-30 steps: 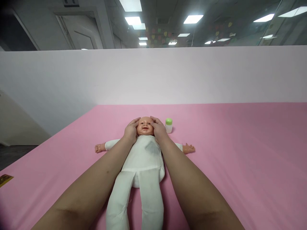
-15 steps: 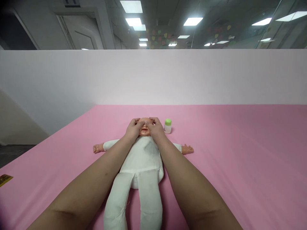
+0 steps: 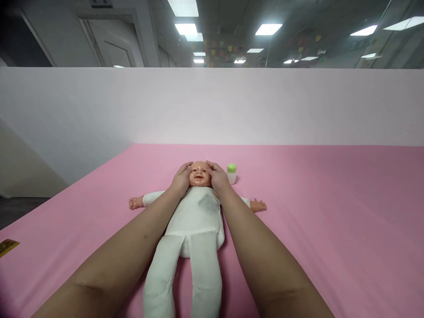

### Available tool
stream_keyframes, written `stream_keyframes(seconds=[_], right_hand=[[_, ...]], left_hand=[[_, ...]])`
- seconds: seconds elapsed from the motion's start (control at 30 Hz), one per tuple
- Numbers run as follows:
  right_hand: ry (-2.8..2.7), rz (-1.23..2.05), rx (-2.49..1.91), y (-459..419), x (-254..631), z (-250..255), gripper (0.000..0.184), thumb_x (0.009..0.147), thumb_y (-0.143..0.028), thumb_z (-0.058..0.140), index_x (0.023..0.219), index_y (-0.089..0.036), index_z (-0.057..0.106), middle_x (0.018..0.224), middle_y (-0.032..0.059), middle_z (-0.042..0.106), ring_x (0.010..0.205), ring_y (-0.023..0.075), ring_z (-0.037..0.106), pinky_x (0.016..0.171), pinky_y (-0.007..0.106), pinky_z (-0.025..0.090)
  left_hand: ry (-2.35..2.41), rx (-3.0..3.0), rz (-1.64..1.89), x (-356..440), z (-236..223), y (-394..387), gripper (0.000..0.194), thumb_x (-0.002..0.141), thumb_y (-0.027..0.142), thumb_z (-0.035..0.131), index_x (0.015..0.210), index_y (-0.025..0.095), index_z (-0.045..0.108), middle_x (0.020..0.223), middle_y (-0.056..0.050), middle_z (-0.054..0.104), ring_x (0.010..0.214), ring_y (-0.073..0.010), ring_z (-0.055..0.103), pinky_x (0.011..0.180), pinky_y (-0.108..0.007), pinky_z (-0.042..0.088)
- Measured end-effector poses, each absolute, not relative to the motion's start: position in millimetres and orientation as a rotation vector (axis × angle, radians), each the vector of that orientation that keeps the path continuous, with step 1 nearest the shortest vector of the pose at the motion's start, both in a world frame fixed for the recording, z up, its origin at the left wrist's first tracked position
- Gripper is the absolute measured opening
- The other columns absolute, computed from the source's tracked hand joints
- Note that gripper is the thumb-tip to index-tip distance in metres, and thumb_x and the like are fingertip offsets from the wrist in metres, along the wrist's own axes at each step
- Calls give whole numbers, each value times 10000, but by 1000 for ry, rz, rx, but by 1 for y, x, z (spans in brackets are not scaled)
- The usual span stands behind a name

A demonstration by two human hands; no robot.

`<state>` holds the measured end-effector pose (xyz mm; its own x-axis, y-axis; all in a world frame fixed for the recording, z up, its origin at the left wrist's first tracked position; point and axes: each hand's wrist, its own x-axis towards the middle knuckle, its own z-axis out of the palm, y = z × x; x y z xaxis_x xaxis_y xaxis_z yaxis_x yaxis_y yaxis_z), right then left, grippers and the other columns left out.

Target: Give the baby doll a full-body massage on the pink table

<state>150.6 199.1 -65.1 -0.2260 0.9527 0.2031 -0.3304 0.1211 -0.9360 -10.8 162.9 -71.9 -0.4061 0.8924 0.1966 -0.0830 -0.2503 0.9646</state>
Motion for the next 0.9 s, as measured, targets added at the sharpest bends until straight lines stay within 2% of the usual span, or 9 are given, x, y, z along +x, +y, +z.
stream_keyframes(seconds=[0.23, 0.4, 0.53, 0.73, 0.9], right_hand=[[-1264, 1363, -707, 194, 151, -62, 517, 766, -386, 772, 1270, -291, 706, 1316, 29, 695, 1265, 268, 603, 1104, 457, 489], [-1370, 1183, -799, 187, 150, -55, 555, 727, -448, 853, 1235, -283, 701, 1300, 38, 683, 1257, 276, 591, 1092, 440, 486], [-1396, 1119, -879, 185, 148, -49, 573, 713, -500, 865, 1202, -253, 695, 1243, 51, 693, 1169, 267, 633, 1044, 427, 510], [-1278, 1253, -840, 189, 143, -50, 440, 770, -450, 806, 1158, -263, 716, 1186, 37, 726, 1141, 262, 658, 1049, 439, 518], [-1198, 1370, -784, 195, 144, -55, 384, 809, -387, 731, 1175, -272, 742, 1286, 26, 720, 1207, 256, 652, 1076, 434, 523]], left_hand=[[1211, 1028, 1715, -12, -69, 159, 485, 828, 356, 692, 1296, 232, 667, 1335, -90, 661, 1205, -233, 641, 1108, -409, 482], [1304, 1155, 1656, -6, -60, 148, 495, 817, 368, 735, 1286, 252, 631, 1248, -64, 674, 1133, -251, 652, 1022, -384, 520], [1374, 1116, 1649, -3, -55, 149, 542, 778, 397, 809, 1260, 233, 624, 1188, -77, 687, 1132, -277, 648, 1008, -384, 514], [1303, 982, 1650, -5, -58, 157, 509, 805, 444, 766, 1241, 232, 610, 1152, -78, 695, 1064, -240, 680, 985, -392, 537], [1106, 858, 1654, -12, -62, 157, 452, 816, 394, 724, 1226, 234, 621, 1174, -73, 691, 999, -201, 693, 958, -391, 561]])
